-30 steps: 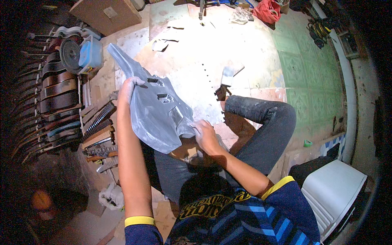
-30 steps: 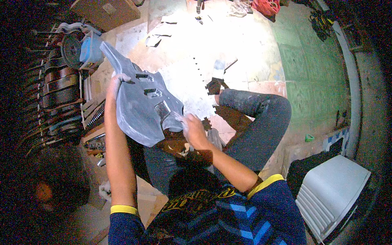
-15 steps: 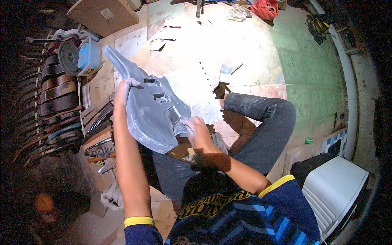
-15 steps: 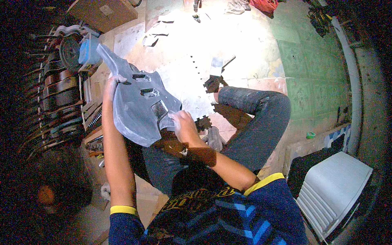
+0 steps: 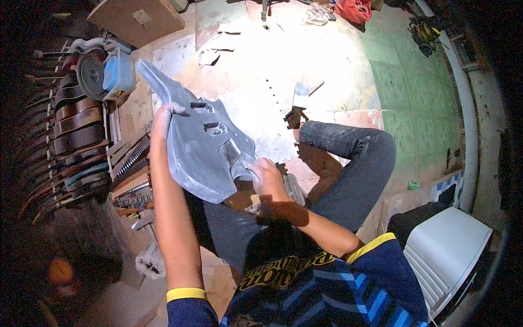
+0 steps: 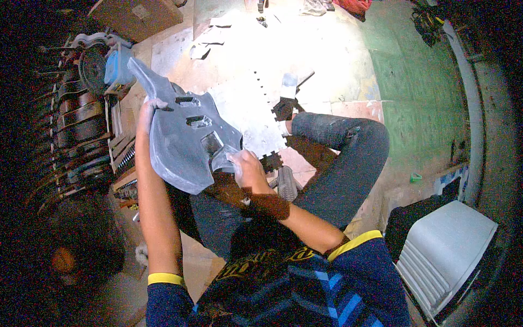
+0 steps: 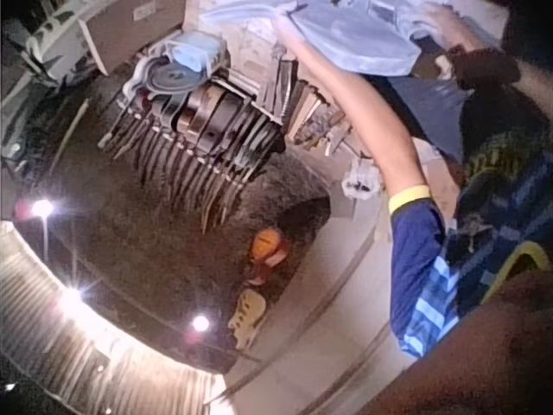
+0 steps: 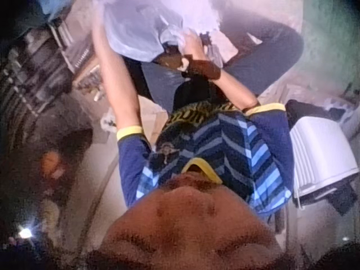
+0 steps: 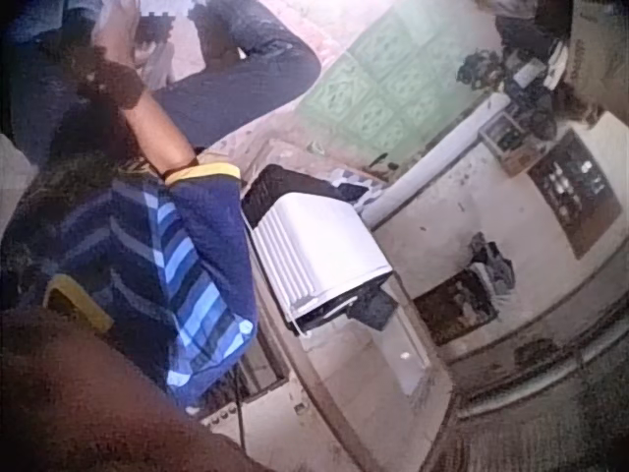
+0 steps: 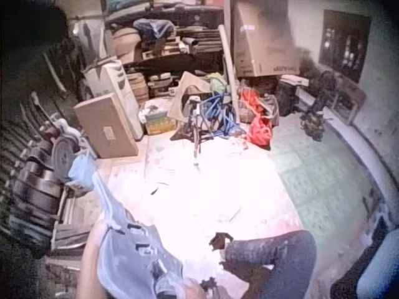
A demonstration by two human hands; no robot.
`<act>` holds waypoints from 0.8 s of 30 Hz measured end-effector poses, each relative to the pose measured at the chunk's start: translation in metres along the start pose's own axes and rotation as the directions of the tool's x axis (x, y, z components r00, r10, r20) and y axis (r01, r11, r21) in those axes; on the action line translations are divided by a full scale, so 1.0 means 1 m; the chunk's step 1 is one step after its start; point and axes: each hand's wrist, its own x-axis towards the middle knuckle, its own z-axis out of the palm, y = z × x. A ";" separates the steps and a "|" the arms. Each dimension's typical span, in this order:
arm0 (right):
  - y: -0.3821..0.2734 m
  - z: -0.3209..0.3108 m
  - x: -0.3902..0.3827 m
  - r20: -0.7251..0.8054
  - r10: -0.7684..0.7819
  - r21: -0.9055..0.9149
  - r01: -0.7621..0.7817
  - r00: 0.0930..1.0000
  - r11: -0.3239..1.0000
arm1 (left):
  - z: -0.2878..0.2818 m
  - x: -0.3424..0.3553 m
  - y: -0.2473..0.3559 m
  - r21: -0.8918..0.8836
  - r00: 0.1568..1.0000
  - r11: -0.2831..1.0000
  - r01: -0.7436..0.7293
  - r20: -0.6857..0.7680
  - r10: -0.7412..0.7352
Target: The person sands the surface and edges of a guitar body using a sanding block by hand.
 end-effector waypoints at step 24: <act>0.007 0.011 0.019 -0.107 -0.135 0.061 0.142 0.985 0.988 | -0.011 0.022 -0.011 0.109 0.977 0.973 -0.205 0.074 0.198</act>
